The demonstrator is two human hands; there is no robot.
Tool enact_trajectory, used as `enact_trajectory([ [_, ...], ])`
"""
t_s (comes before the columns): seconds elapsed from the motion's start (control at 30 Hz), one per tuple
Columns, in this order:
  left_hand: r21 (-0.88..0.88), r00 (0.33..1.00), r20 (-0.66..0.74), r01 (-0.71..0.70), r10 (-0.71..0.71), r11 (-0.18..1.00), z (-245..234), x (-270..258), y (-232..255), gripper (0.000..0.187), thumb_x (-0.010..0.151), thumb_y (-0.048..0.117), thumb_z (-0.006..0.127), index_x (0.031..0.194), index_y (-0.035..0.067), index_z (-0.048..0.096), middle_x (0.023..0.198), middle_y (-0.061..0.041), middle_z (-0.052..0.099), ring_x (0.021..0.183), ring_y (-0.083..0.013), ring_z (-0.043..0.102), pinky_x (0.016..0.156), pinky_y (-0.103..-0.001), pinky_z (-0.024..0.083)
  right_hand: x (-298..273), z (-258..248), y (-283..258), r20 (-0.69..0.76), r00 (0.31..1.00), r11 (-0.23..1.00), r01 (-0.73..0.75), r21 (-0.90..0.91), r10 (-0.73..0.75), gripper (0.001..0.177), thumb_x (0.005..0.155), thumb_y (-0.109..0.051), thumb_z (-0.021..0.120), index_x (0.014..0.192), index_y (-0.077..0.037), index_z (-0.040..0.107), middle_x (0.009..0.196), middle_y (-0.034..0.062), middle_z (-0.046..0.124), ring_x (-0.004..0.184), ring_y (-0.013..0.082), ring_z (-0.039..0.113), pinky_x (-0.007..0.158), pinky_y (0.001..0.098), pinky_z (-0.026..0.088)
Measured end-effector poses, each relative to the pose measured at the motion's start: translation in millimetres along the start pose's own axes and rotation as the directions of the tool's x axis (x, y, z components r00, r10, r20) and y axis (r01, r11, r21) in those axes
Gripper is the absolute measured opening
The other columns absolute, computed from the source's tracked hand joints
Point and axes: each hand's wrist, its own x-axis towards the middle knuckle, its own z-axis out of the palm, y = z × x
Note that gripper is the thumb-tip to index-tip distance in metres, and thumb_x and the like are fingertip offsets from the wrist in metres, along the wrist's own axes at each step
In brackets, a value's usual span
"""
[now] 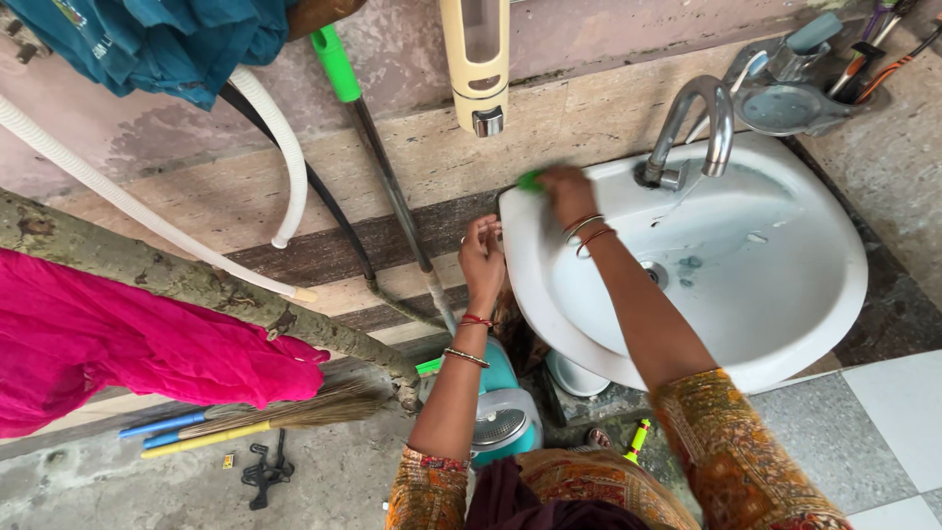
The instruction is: The person washes their hands under running water, then uses a green sponge to scrub the sink basin, faucet, and surrounding countertop. They rinse the sponge repeatedly and continue scrubbing different areas of the sink and the wall behind it.
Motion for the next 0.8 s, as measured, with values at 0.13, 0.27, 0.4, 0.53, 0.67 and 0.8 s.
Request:
enact_trajectory([
  [0.13,-0.001,0.997,-0.071,0.028,-0.028,1.0,0.3,-0.3,6.6,0.03,0.097,-0.01,0.048,0.121,-0.002,0.064,0.107,-0.015,0.074,0.101,-0.0212,0.073,0.093,-0.033,0.058,6.5,11.9,-4.7,-0.115,0.993,0.989,-0.003,-0.15,-0.014,0.035,0.084,-0.001,0.063,0.11,-0.019,0.077,0.124,0.0058,0.072,0.123,0.0298,0.064,0.114,0.0449,0.047],
  [0.27,0.008,0.985,-0.147,-0.084,0.085,0.996,11.8,-11.0,13.5,0.033,0.094,-0.013,0.047,0.122,-0.003,0.062,0.118,-0.017,0.07,0.111,-0.0247,0.069,0.1,-0.036,0.054,14.5,44.5,-48.1,0.26,0.965,0.999,-0.036,-0.032,0.043,0.034,0.082,-0.004,0.066,0.107,-0.023,0.078,0.121,0.0016,0.07,0.123,0.0279,0.055,0.103,0.0518,0.042],
  [0.4,0.019,0.986,-0.137,-0.097,0.099,0.995,0.1,-10.2,13.9,0.031,0.097,-0.011,0.048,0.124,-0.004,0.061,0.121,-0.017,0.07,0.116,-0.0258,0.068,0.104,-0.037,0.052,4.6,18.3,-72.1,0.276,0.961,1.0,-0.013,-0.005,0.014,0.03,0.085,-0.007,0.067,0.11,-0.022,0.077,0.118,0.0012,0.068,0.127,0.0277,0.054,0.111,0.0484,0.041],
  [0.53,-0.028,0.991,-0.121,-0.063,0.059,0.998,-36.9,-10.3,4.3,0.028,0.101,-0.009,0.047,0.126,-0.004,0.06,0.124,-0.018,0.069,0.119,-0.025,0.066,0.107,-0.037,0.05,-73.0,-30.1,-105.4,0.358,0.906,0.97,0.176,0.166,-0.226,0.038,0.07,-0.002,0.069,0.101,-0.02,0.078,0.122,0.0065,0.066,0.128,0.0315,0.052,0.107,0.0492,0.037],
  [0.67,-0.046,0.997,-0.082,-0.004,0.0,0.999,-36.6,-11.9,2.9,0.026,0.104,-0.002,0.049,0.128,-0.002,0.061,0.116,-0.015,0.073,0.108,-0.021,0.069,0.097,-0.033,0.053,-96.4,-43.3,-102.3,0.304,0.905,0.912,0.175,0.37,-0.297,0.04,0.073,0.0,0.067,0.103,-0.023,0.08,0.117,-0.0022,0.072,0.121,0.0235,0.062,0.107,0.0418,0.047],
  [0.8,0.023,0.996,0.017,0.084,-0.085,0.996,-23.9,-27.3,14.7,0.034,0.102,0.002,0.05,0.135,0.001,0.059,0.105,-0.013,0.076,0.092,-0.0151,0.067,0.082,-0.028,0.051,-24.2,-8.0,-50.0,0.276,0.934,0.951,0.149,0.271,-0.226,0.038,0.074,-0.006,0.076,0.103,-0.029,0.081,0.109,-0.0021,0.075,0.102,0.0242,0.069,0.085,0.0415,0.055],
])
